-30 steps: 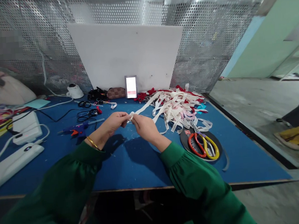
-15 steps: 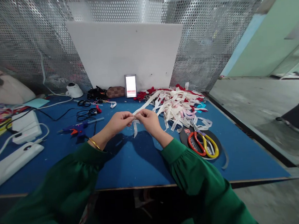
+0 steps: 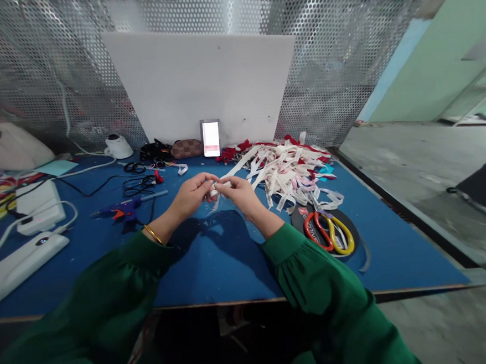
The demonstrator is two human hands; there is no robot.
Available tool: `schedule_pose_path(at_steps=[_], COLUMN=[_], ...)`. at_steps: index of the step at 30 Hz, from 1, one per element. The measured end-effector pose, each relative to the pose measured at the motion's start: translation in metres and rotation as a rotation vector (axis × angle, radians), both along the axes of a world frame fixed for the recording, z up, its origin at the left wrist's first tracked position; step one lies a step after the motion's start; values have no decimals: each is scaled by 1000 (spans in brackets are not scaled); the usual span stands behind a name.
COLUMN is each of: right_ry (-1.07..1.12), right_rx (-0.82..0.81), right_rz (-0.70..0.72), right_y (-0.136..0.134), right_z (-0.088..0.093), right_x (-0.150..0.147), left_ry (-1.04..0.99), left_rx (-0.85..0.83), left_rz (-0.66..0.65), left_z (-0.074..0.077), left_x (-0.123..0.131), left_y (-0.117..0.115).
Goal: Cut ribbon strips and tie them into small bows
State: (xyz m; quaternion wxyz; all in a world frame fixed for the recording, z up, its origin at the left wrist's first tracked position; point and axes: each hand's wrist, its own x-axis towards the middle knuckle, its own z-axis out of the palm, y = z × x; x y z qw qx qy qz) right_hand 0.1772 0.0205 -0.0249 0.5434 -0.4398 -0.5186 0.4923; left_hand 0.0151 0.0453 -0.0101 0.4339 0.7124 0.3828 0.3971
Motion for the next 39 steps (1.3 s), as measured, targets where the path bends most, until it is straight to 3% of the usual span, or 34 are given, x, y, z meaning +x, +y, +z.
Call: schedule_pose_path(at_steps=[4,10,12,16,19,24,29,33,39], right_ry=[-92,-733,-785,-416,-181,-326,-406,-297,-73], right_rx=[56,270,265,169,168,194,193,156,-38], right_rz=[-6,-43,-60,-55,-33,-54,14,43,64], right_y=[0,-6,-5,0,2,-3,-6,-8,-9], right_z=[-5,3,5,3,3,6,9,9,10], right_x=[-2,5,6,8,7,4,5,3,-2], left_ry=[80,466,536,394,293,426,457,360,250], left_rx=[97,305,396,424,395,459,507,458,411], left_rz=[28,82,154,316,282,263,230,197,157], left_z=[2,8,9,8,8,8,11,13,9], left_x=[-1,-1,0,-1,-2,-2,-2,-4,-6], left_y=[-6,-16,-17,-15,-14,-15,-17,-14,-9])
